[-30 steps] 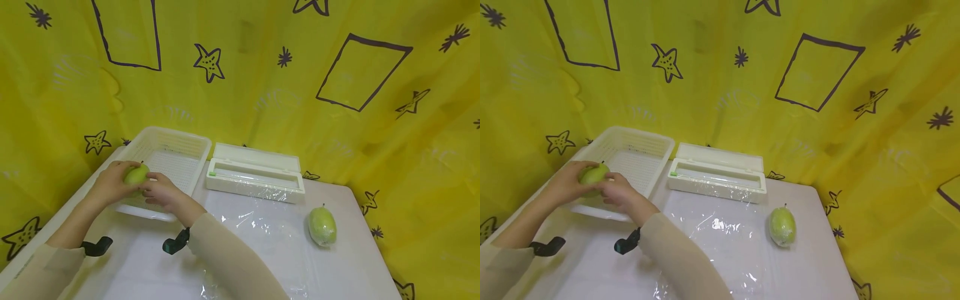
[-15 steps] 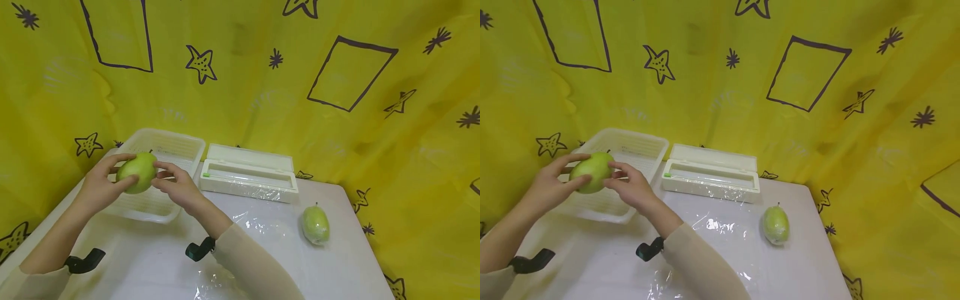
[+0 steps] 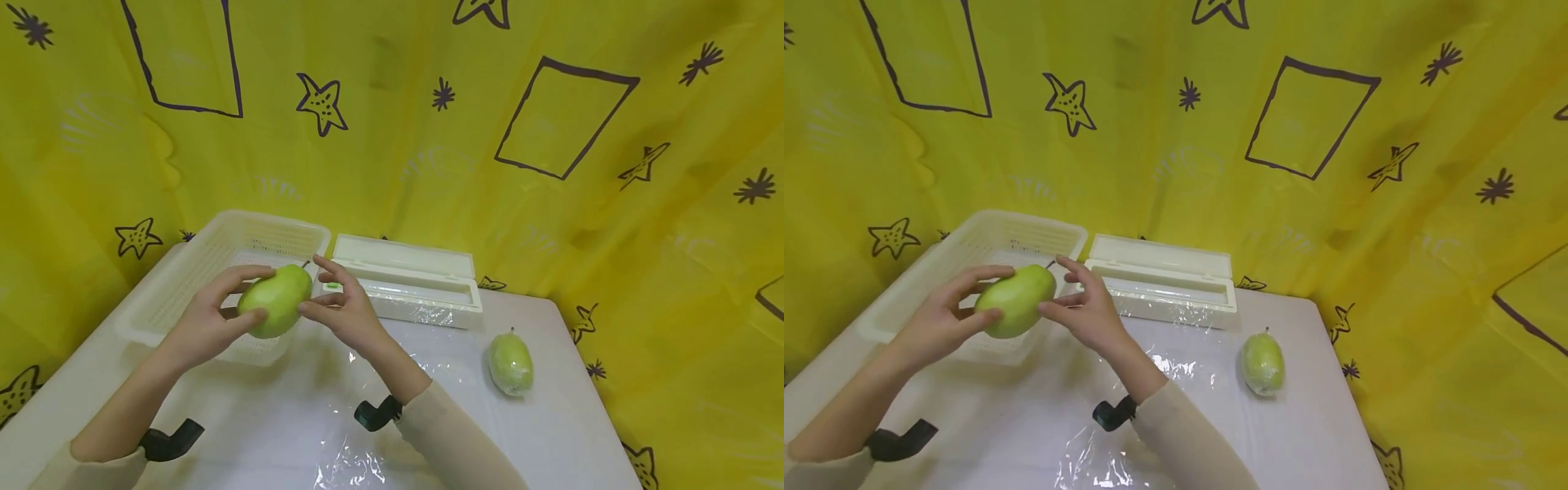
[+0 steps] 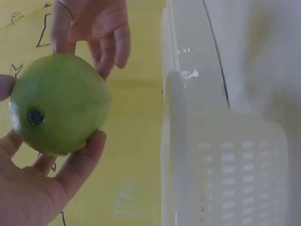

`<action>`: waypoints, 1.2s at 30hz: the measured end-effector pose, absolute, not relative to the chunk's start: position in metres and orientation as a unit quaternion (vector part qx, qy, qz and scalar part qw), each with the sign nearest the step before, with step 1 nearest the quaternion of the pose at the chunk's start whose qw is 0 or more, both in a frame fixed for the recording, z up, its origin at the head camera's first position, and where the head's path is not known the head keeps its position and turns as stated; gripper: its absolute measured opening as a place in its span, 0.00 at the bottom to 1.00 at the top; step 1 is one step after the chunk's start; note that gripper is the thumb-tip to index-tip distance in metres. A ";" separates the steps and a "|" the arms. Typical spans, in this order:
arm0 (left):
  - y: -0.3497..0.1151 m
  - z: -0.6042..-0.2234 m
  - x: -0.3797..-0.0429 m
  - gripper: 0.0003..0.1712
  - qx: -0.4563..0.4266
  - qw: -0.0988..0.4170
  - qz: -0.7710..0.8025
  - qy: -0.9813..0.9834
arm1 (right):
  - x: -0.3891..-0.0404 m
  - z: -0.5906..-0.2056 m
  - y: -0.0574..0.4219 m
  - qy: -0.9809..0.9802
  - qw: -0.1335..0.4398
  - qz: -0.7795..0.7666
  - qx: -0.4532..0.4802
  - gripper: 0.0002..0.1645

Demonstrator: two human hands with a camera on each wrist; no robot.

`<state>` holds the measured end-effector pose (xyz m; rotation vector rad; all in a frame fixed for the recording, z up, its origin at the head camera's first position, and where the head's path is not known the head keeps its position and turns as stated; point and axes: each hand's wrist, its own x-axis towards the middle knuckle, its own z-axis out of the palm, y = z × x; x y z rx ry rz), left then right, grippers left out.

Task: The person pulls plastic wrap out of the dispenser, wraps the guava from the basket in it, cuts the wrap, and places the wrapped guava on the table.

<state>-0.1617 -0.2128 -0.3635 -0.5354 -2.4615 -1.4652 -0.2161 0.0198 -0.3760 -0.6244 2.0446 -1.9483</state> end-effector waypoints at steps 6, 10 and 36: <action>-0.197 -0.370 -0.163 0.30 -0.298 0.050 -0.527 -0.794 | -0.216 -0.388 0.058 0.664 0.167 -0.674 -0.278 0.57; -0.184 -0.374 -0.166 0.31 -0.337 0.010 -0.528 -0.779 | -0.217 -0.397 0.078 0.648 0.171 -0.657 -0.346 0.54; -0.100 -0.423 -0.164 0.40 -0.378 -0.001 -0.497 -0.781 | -0.179 -0.435 0.175 0.711 0.134 -0.630 -0.282 0.35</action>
